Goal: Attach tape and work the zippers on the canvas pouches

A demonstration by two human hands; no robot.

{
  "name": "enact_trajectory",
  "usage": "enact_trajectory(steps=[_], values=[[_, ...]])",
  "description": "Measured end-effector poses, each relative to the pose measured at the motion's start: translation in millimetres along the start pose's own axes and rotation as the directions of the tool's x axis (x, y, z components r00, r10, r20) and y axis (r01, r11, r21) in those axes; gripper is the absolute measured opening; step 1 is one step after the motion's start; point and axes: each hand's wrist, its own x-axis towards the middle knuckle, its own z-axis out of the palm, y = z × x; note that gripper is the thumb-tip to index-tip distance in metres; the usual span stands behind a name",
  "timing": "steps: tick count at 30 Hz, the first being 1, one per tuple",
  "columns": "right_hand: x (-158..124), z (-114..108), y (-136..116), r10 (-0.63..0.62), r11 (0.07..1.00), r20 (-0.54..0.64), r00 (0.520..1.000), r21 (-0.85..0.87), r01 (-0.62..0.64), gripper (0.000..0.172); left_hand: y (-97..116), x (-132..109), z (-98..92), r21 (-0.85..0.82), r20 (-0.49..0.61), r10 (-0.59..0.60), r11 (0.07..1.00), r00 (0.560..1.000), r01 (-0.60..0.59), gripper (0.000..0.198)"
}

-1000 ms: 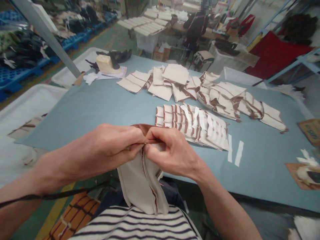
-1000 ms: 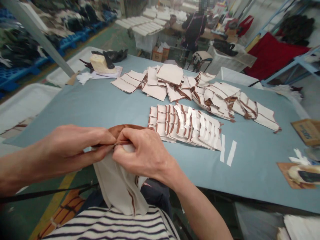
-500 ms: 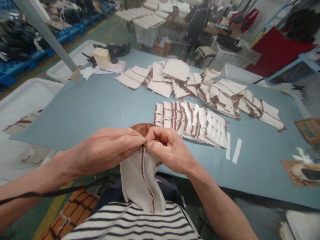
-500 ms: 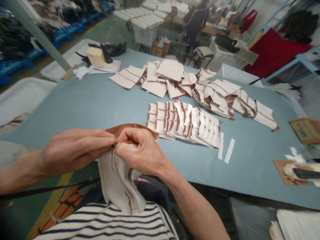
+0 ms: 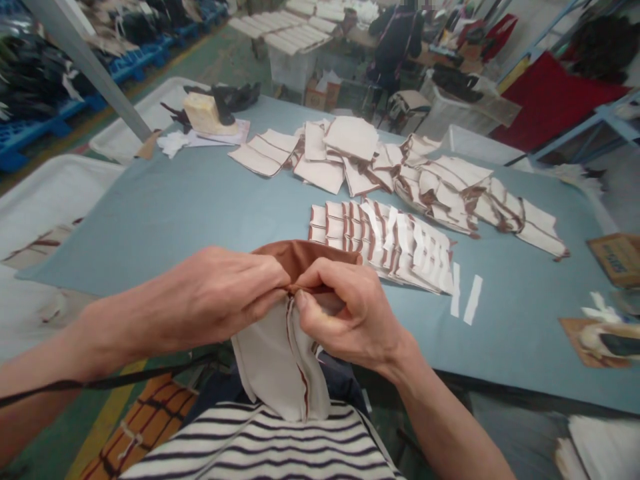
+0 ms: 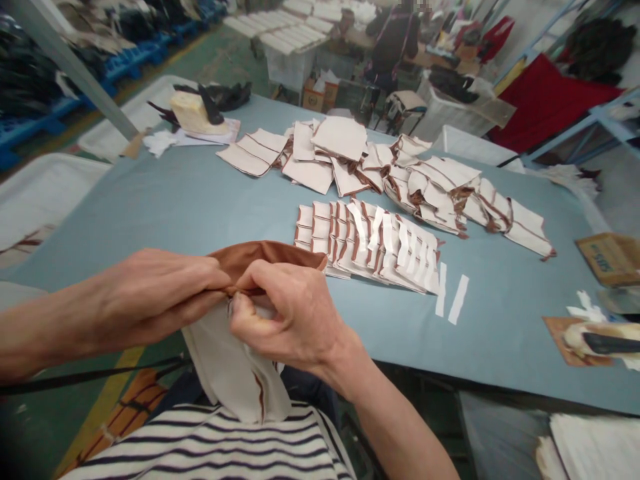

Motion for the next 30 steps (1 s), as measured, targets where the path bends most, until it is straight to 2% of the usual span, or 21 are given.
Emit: enact_trajectory(steps=[2,5,9,12,15,19,21,26,30], values=[[-0.5,-0.3,3.4,0.065,0.986,0.054,0.996,0.15,-0.073,0.011,0.7,0.7,3.9,-0.062,0.018,0.049,0.997,0.999,-0.047,0.022],[-0.8,-0.1,9.0,0.115,0.934,0.133,0.984,0.323,-0.153,0.014,0.4,5.5,3.4,-0.259,0.065,-0.003,0.966,0.998,0.02,0.021],[-1.0,1.3,10.9,0.094,0.945,0.104,0.99,0.303,-0.122,0.012,-10.3,10.0,-4.8,-0.385,0.171,0.003,0.921,0.985,0.064,0.019],[-2.0,2.5,8.3,0.057,0.955,0.11,0.992,0.284,-0.086,0.012,-20.2,7.9,-12.1,-0.388,0.279,-0.005,0.914,0.96,0.118,0.022],[-4.0,2.8,7.2,0.025,0.961,0.108,0.994,0.271,-0.054,0.013,-25.7,4.7,-16.8,-0.373,0.324,-0.045,0.912,0.945,0.171,0.029],[-5.0,-0.1,8.1,-0.034,0.973,0.084,0.996,0.23,0.014,0.016,-24.2,6.3,-17.9,-0.405,0.322,-0.088,0.887,0.943,0.221,0.04],[-4.1,-2.9,7.7,-0.073,0.983,0.077,0.994,0.176,0.059,0.017,-19.1,10.2,-17.3,-0.401,0.316,-0.074,0.893,0.946,0.204,0.042],[-0.4,-10.1,8.0,-0.145,0.988,0.111,0.983,0.062,0.139,0.016,-2.2,20.5,-12.6,-0.302,0.22,0.033,0.952,0.975,0.036,0.043],[1.8,-16.3,13.6,-0.155,0.988,0.12,0.981,0.023,0.153,0.014,-1.6,23.2,-5.8,-0.27,0.134,0.081,0.962,0.988,-0.042,0.041]])
